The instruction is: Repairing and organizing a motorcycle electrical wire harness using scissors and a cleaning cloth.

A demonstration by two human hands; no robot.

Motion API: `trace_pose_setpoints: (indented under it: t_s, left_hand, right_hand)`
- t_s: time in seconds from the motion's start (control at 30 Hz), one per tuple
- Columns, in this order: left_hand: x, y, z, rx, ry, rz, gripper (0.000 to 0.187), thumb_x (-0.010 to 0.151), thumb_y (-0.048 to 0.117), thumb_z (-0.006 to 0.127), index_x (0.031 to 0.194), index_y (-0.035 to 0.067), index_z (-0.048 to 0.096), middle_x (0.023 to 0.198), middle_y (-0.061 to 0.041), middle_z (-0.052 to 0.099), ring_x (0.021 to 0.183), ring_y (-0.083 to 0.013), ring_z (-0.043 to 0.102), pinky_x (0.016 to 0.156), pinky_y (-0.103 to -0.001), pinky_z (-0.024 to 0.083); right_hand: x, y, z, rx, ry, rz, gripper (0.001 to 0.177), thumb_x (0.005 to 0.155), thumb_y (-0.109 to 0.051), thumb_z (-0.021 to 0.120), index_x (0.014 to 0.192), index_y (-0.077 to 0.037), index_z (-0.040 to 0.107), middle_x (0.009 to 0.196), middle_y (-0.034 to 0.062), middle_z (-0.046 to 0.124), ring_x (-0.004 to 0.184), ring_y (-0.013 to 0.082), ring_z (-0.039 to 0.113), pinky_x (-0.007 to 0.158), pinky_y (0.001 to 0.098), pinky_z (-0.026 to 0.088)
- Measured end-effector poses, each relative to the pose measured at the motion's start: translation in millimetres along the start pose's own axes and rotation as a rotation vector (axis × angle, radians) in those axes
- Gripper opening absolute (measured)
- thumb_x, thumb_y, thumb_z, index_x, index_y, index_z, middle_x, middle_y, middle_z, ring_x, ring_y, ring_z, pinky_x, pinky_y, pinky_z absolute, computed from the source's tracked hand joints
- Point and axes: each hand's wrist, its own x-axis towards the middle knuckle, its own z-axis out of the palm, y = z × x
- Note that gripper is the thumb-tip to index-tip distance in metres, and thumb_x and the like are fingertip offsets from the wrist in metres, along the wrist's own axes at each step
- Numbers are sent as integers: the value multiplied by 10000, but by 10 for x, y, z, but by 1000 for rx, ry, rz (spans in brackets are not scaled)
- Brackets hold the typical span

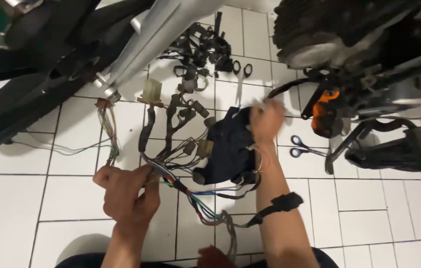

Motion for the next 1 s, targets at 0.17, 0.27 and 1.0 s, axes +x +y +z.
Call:
trace_pose_setpoints:
  t_s: [0.17, 0.27, 1.0]
  left_hand:
    - [7, -26, 36, -19, 10, 44, 216, 730, -85, 735, 919, 18, 716, 774, -26, 678, 668, -194, 586, 873, -363, 355]
    - [-17, -15, 24, -22, 14, 19, 217, 725, -88, 731, 908, 27, 710, 760, -26, 661, 664, -200, 573, 883, -362, 368]
    - [-91, -56, -1, -30, 70, 21, 211, 743, -103, 720, 914, 16, 690, 783, -31, 668, 696, -213, 572, 882, -390, 367]
  right_hand:
    - [379, -369, 819, -76, -557, 312, 401, 873, -381, 787, 962, 7, 739, 1020, 235, 695, 964, 436, 680, 789, 531, 552]
    - [294, 119, 1539, 46, -524, 519, 308, 856, -271, 780, 946, 14, 706, 954, 213, 701, 905, 399, 698, 759, 482, 562]
    - [-146, -716, 472, 474, -210, 117, 288, 883, -87, 703, 1168, -48, 697, 1167, 188, 679, 1058, 356, 669, 893, 406, 555]
